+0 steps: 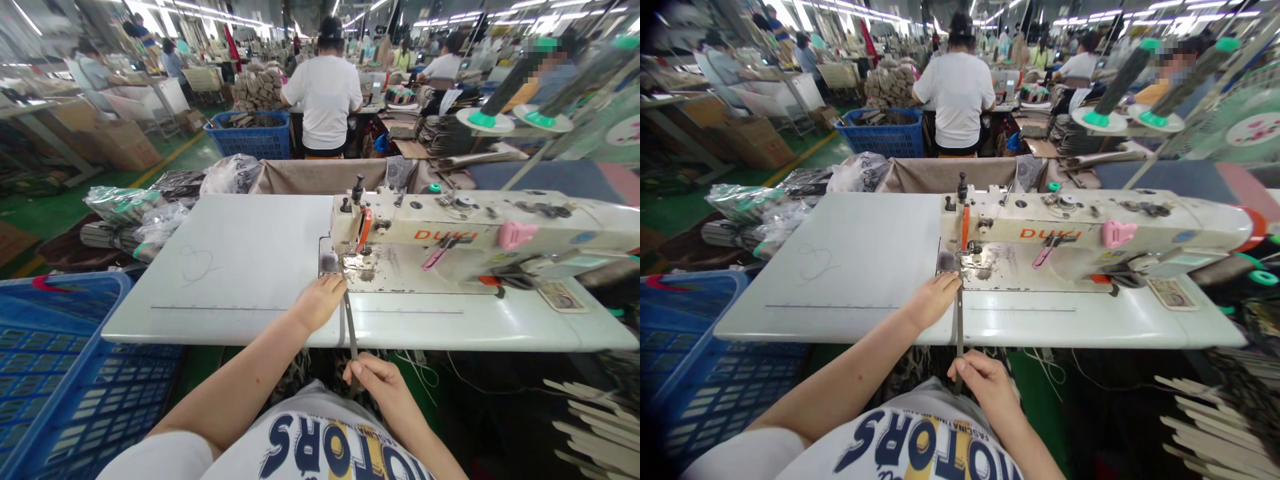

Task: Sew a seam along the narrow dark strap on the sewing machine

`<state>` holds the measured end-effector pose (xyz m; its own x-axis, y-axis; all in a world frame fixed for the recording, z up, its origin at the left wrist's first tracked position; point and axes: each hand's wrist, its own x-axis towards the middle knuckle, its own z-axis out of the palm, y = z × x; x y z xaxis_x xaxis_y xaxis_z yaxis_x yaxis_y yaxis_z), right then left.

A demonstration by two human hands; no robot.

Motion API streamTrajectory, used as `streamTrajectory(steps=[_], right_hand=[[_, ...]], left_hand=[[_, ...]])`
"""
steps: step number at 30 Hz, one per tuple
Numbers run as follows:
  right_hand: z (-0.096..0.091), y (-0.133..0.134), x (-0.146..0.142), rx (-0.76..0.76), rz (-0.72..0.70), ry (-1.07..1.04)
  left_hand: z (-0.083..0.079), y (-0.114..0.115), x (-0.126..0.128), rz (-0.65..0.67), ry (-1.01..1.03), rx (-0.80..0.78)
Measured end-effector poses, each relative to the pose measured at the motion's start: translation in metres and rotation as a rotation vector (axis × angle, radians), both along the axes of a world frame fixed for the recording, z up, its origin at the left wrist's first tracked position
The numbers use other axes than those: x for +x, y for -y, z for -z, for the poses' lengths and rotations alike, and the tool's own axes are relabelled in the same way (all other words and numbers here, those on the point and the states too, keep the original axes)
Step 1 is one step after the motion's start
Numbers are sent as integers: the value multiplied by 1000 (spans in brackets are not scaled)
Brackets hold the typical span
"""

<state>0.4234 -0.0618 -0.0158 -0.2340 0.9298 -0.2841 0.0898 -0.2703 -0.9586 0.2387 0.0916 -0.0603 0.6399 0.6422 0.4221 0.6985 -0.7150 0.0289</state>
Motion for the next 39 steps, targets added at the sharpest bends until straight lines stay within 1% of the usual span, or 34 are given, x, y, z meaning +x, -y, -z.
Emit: streamTrajectory(steps=[8,15,20,25,27,30,35,39], right_hand=[[-7,1,-4,-4,28,23],[-5,-1,-4,-23,37,14],[-4,-3,-3,-27,20,-11],[-2,0,-2,-41,13,-36],[2,0,-1,-29,-5,-46],[5,-2,-1,27,-32,-59],[3,-7,-5,111,-49,-76],[3,-9,-8,94,-24,-21]], left_hand=[[-4,1,1,-15,16,-72],[-5,-4,4,-23,-4,-133],[-6,-6,6,-25,-45,-108],[-2,-5,5,-38,-18,-134],[-1,-4,3,-20,-32,-119],[-2,-3,2,1,-43,-95],[-7,-2,2,17,-21,-88],[-8,-1,3,-7,-18,-99]])
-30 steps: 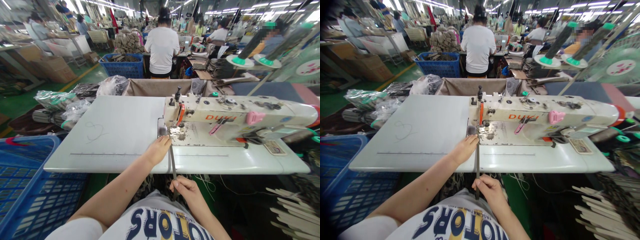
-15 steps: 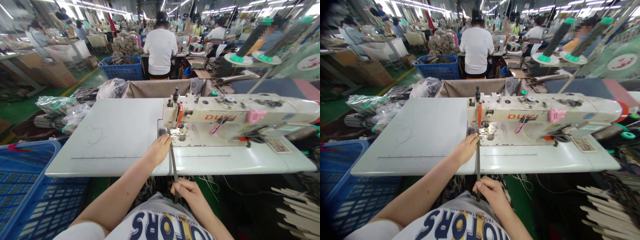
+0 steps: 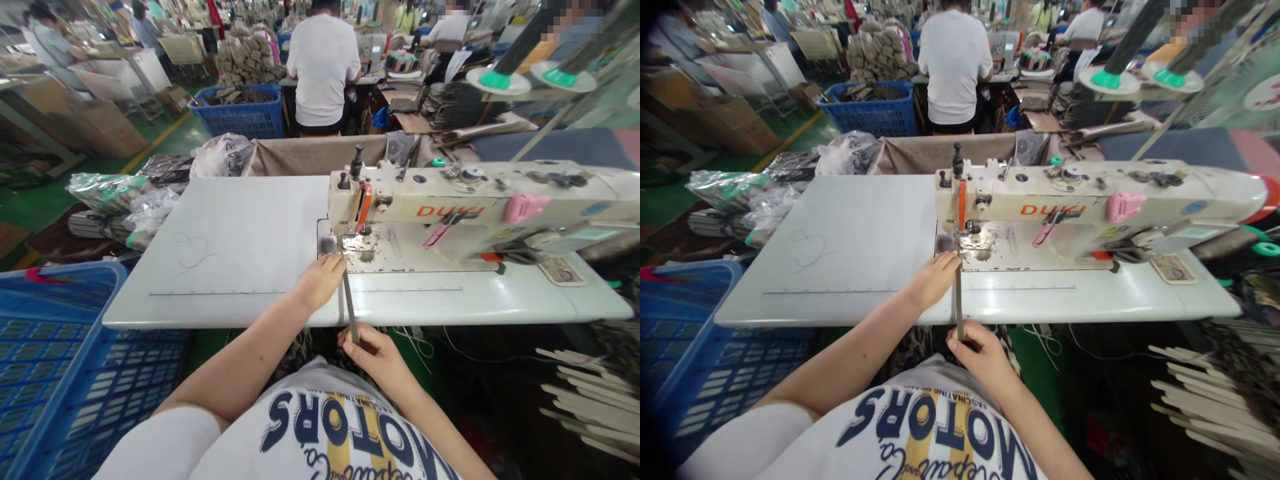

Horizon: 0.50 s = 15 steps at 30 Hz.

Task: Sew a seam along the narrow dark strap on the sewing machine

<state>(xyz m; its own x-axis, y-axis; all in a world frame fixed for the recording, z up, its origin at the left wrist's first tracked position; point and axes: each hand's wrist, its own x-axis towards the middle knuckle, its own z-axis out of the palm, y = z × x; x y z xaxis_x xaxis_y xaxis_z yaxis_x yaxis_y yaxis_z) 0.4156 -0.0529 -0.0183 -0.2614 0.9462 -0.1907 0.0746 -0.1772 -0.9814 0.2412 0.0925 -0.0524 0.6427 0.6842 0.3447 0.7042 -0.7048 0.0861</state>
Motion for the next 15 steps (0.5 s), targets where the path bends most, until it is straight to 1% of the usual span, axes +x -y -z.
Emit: streamTrajectory(steps=[3,5,9,12,15], right_hand=[[3,-2,-1,5,67,87],[3,-4,-2,9,113,107],[0,-7,-4,-125,145,-17],[-2,-4,-5,-179,163,-62],[1,2,-4,-227,189,-112]], left_hand=[[2,-1,0,-4,8,-19],[3,-2,-1,-4,17,-46],[2,-3,-2,0,-7,-96],[0,-2,-2,-1,-23,-105],[1,-2,-1,-8,2,-94]])
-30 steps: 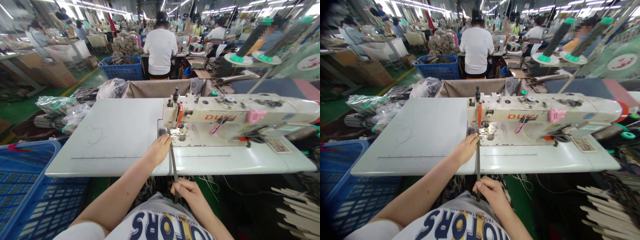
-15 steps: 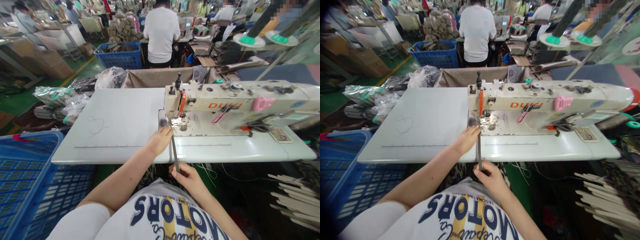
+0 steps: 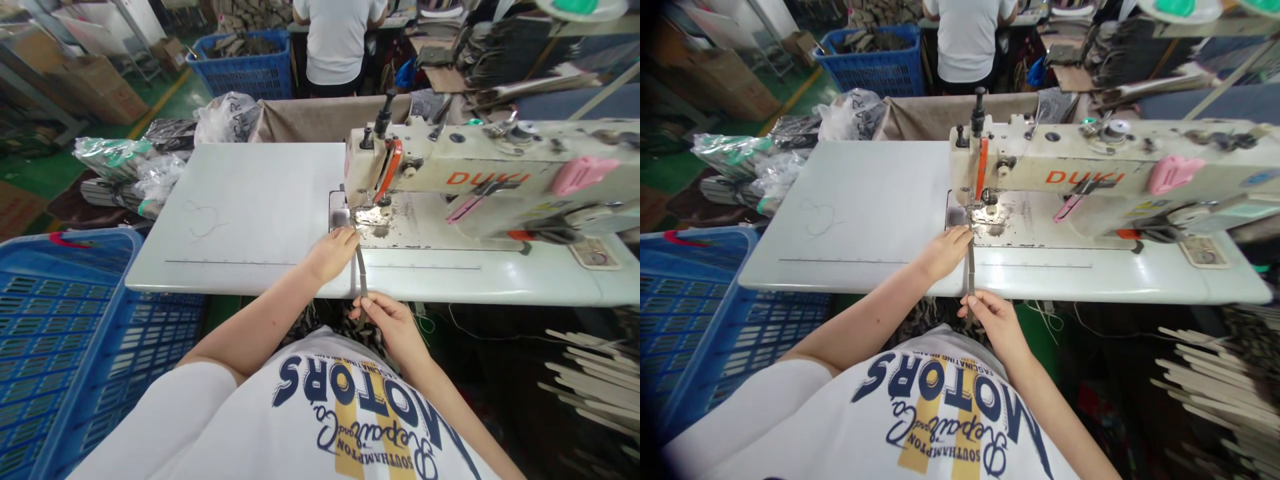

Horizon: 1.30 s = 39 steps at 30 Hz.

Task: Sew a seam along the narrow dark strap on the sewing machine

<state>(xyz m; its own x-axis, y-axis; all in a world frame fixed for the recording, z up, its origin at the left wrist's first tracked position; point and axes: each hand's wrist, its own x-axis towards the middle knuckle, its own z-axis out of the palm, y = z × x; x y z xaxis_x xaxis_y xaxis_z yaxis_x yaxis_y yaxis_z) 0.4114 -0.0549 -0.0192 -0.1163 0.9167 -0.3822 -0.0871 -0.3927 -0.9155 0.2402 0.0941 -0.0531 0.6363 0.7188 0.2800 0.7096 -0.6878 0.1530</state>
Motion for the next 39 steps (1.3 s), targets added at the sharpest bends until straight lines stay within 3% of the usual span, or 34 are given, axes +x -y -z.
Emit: streamTrajectory(steps=[7,17,22,26,29,35,37,39], right_hand=[[7,9,3,-9,0,-46],[2,10,7,39,-67,-9],[15,9,9,63,-98,89],[31,9,9,30,-91,243],[33,8,12,77,-108,438],[17,11,22,226,-105,906],[10,13,23,258,-66,935],[4,13,24,280,-61,832]], left_hand=[[2,0,0,19,-7,35],[9,0,-1,-1,22,79],[10,-2,1,-25,91,26],[5,-1,2,-67,226,-34],[4,-1,1,-52,287,-34],[6,-4,-1,-53,352,-12],[6,-4,-1,-55,358,-16],[6,-4,-1,-59,354,-20]])
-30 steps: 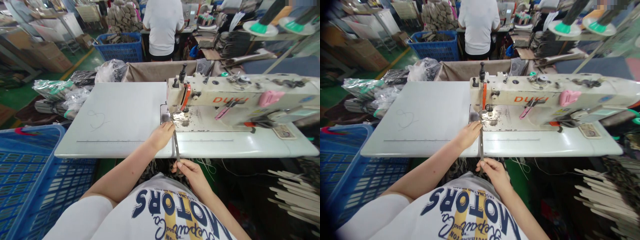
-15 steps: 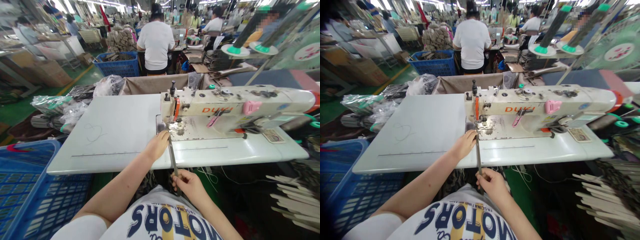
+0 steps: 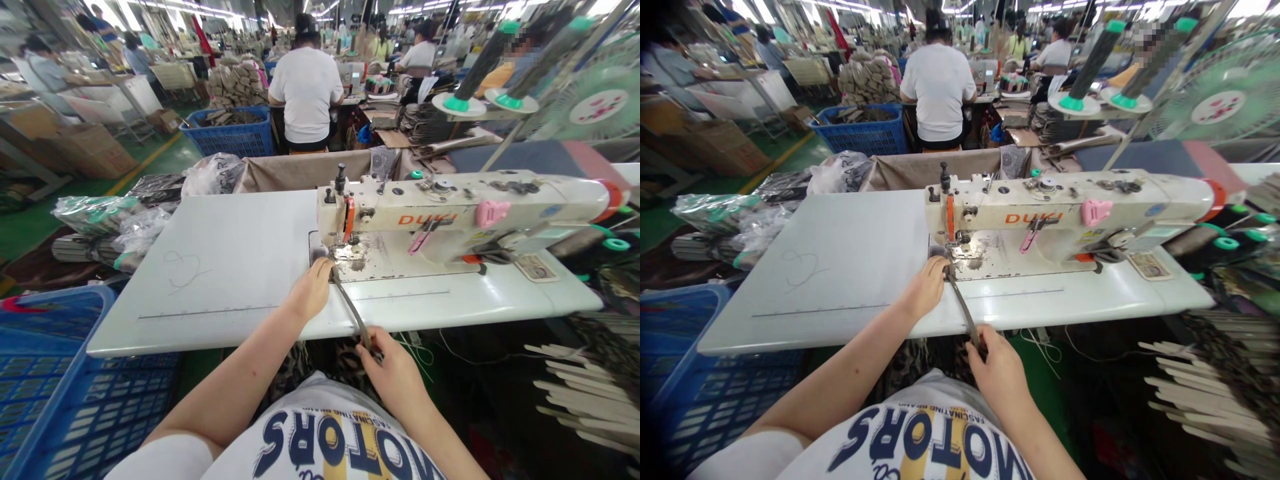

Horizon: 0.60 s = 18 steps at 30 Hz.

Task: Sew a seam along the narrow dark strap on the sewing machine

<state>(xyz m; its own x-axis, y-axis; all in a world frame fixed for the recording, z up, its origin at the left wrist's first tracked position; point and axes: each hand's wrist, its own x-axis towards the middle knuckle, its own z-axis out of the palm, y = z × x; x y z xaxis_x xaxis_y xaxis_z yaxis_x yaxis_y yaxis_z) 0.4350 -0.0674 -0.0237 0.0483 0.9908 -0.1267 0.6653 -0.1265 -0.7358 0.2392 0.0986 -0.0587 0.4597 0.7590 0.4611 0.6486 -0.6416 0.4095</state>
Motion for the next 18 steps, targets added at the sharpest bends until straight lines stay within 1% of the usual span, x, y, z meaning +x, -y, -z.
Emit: streamTrajectory(steps=[2,4,6,9,11,13,14,16,18], right_hand=[[-1,-1,-1,-49,-46,-205],[2,-3,-3,-144,-66,-383],[9,-5,-5,-214,-25,-437],[19,-5,-10,-282,90,-450],[22,-5,-12,-316,144,-551],[20,-5,-12,-298,137,-653],[17,-4,-11,-264,101,-671],[12,-3,-8,-177,0,-638],[5,-2,-6,-124,-88,-577]], left_hand=[[0,0,0,-1,-4,-5],[0,1,0,-1,-4,-8],[0,1,0,-1,-3,-10],[0,1,0,-7,-6,-17],[0,1,-1,-8,-12,-20],[0,1,0,-7,-17,-24],[0,1,0,-7,-18,-26],[-1,1,0,-8,-16,-28],[-3,1,0,-6,-10,-27]])
